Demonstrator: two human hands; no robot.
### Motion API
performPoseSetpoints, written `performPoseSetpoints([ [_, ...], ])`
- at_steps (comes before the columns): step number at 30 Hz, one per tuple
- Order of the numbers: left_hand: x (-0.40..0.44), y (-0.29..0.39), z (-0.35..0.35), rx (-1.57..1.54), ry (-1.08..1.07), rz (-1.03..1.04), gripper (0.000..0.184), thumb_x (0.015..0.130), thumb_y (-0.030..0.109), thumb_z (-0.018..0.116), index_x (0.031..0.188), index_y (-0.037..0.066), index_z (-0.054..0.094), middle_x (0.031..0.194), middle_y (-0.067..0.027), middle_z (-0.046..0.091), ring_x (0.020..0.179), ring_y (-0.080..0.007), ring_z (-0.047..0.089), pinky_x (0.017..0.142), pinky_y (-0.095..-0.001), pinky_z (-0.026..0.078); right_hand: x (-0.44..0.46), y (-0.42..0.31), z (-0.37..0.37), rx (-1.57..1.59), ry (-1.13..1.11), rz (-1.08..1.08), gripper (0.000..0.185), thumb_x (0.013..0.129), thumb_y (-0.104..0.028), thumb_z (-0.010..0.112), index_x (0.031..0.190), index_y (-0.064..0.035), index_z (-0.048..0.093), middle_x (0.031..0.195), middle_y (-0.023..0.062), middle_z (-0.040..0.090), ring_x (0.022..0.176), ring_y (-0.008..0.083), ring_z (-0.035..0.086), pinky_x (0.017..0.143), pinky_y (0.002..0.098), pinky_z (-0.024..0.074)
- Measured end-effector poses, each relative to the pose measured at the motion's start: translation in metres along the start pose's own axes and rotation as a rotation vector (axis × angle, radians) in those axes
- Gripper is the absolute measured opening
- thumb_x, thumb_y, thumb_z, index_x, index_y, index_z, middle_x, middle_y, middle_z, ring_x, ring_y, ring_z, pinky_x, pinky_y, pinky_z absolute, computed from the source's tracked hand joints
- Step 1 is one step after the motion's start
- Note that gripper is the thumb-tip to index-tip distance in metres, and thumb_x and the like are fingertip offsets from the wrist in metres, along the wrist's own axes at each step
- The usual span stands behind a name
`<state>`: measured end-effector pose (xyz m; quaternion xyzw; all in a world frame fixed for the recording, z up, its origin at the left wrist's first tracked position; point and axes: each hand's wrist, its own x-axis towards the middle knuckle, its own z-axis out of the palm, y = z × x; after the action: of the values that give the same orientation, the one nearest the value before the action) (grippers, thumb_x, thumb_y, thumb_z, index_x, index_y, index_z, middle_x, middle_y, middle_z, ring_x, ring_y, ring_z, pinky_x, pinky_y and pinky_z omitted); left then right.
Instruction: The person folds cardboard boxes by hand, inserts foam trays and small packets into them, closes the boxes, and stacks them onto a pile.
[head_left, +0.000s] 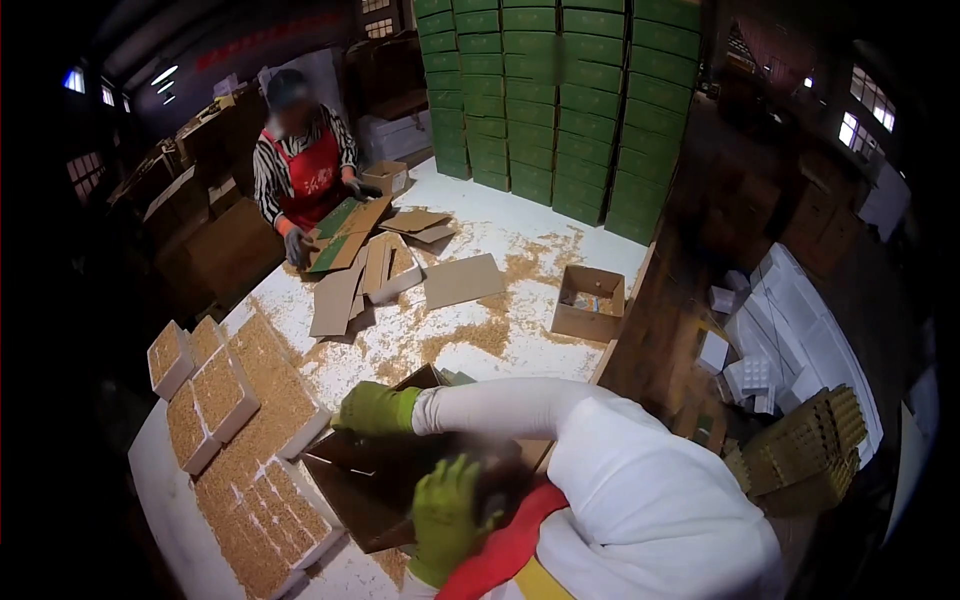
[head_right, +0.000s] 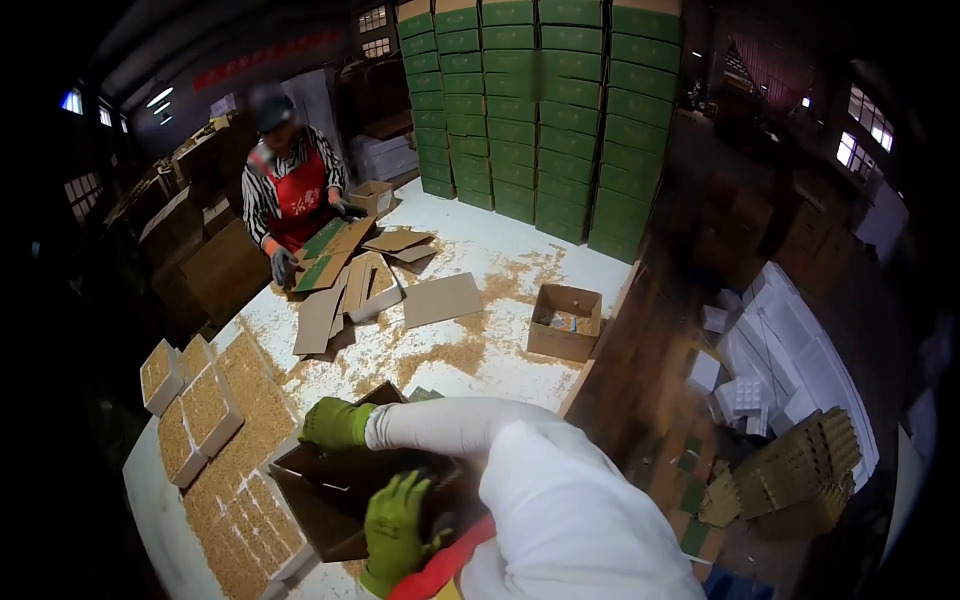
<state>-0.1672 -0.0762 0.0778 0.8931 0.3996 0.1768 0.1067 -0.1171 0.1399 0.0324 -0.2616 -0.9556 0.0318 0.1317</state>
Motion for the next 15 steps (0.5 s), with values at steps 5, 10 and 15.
performPoseSetpoints([
  [5, -0.091, -0.131, -0.032, -0.978, 0.418, -0.422, 0.059, 0.089, 0.024, 0.065, 0.137, -0.005, 0.047, 0.13, -0.019, 0.058, 0.118, -0.0294, 0.055, 0.1, -0.041, 0.045, -0.007, 0.022, -0.02, 0.129, -0.01, 0.054, 0.04, 0.081, -0.049, 0.068, 0.099, -0.0125, 0.066, 0.087, 0.0138, 0.069, 0.085, 0.0353, 0.067, 0.074, 0.0466, 0.0518],
  [10, -0.045, -0.14, 0.026, 0.024, -0.127, 0.195, 0.049, 0.073, 0.029, 0.071, 0.116, 0.005, 0.067, 0.124, -0.0131, 0.064, 0.121, -0.0398, 0.054, 0.106, -0.0513, 0.039, 0.019, 0.014, -0.018, 0.078, -0.099, 0.216, 0.05, 0.075, -0.048, 0.074, 0.11, -0.0133, 0.063, 0.096, 0.014, 0.069, 0.091, 0.0336, 0.067, 0.075, 0.0451, 0.0509],
  [15, -0.04, -0.142, 0.028, -0.109, 0.099, 0.012, 0.041, 0.078, 0.029, 0.066, 0.113, 0.007, 0.07, 0.122, -0.0109, 0.065, 0.118, -0.0374, 0.055, 0.104, -0.052, 0.037, -0.12, 0.005, -0.129, -0.164, 0.293, 0.391, 0.087, 0.071, -0.059, 0.076, 0.13, -0.0009, 0.049, 0.116, 0.0179, 0.058, 0.104, 0.0318, 0.058, 0.087, 0.043, 0.0458],
])
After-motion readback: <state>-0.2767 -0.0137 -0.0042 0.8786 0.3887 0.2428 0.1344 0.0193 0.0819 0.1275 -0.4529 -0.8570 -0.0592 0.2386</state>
